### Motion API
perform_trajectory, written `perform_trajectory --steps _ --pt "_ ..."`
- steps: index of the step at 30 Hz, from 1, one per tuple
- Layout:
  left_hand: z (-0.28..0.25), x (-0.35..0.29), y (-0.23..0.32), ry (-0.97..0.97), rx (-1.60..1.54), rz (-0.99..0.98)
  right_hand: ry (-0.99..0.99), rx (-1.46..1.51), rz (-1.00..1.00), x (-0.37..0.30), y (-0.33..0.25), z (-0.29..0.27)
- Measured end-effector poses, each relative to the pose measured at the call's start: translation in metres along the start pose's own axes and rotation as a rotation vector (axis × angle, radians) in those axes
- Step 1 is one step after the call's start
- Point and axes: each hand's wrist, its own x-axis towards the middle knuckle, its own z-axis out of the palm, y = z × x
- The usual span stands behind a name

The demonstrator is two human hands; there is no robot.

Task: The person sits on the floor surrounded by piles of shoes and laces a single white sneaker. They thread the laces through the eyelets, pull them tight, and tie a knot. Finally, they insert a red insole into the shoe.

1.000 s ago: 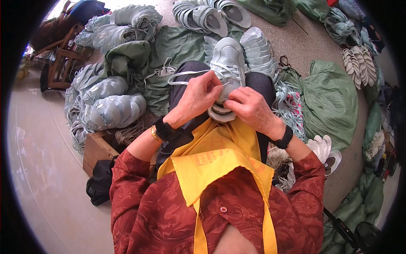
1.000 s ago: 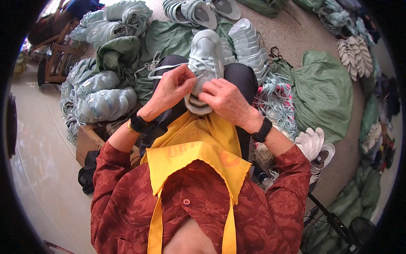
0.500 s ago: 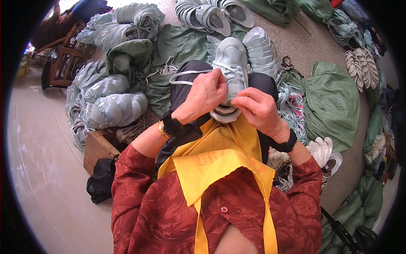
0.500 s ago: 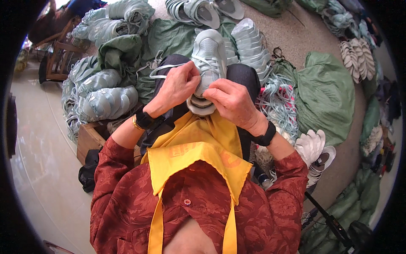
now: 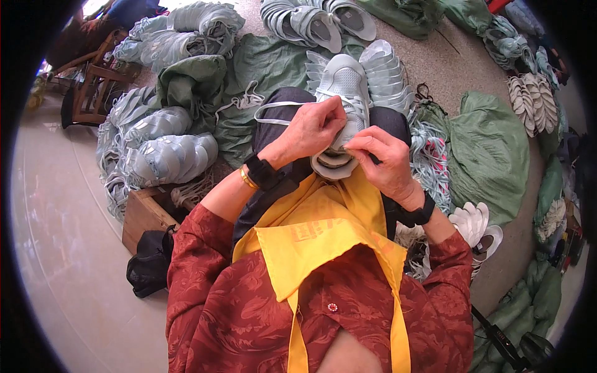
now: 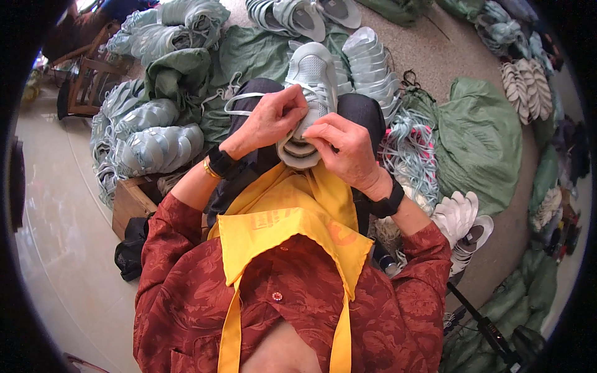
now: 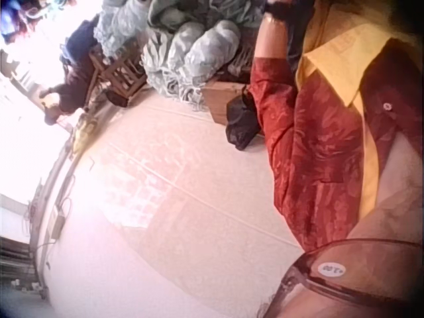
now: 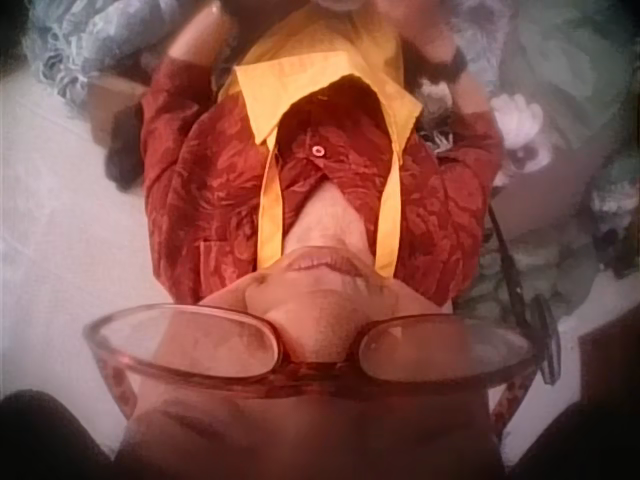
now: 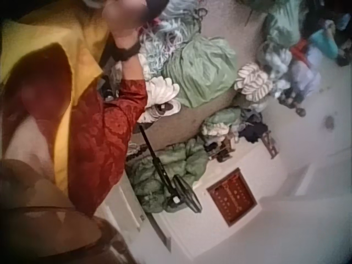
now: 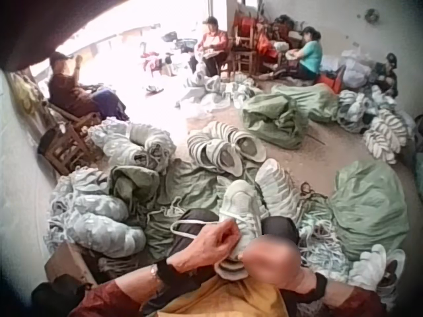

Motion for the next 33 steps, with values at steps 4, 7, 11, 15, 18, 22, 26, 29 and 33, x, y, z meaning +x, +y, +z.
perform_trajectory --steps 4,7,11,15,18,22,26,29,33 --pt "-0.004 0.002 -0.007 -0.076 -0.174 -0.083 -0.003 0.016 0.028 0.000 0.000 -0.001" --pt "-0.004 0.003 -0.011 -0.087 -0.165 -0.118 -0.003 0.020 0.045 -0.001 -0.001 -0.002" --pt "0.001 0.002 -0.015 -0.053 -0.317 -0.185 0.005 0.039 0.074 -0.001 -0.001 -0.002" --pt "0.008 0.003 -0.017 -0.012 -0.273 -0.181 0.013 0.017 0.075 0.000 -0.004 -0.001" --pt "0.014 0.003 -0.014 0.039 -0.182 -0.184 0.019 0.015 0.097 -0.002 -0.004 0.001" --pt "0.013 0.004 -0.002 0.030 -0.106 -0.206 0.032 0.007 0.102 -0.004 -0.004 0.001" --pt "0.014 0.004 -0.004 0.076 -0.013 -0.174 0.043 0.068 0.204 0.002 -0.010 -0.008" --pt "0.009 0.007 0.003 0.058 0.045 -0.213 0.117 -0.111 0.180 0.014 -0.002 -0.014" --pt "0.010 0.006 0.007 0.110 0.006 -0.266 -0.008 -0.210 0.106 0.025 0.013 -0.015"
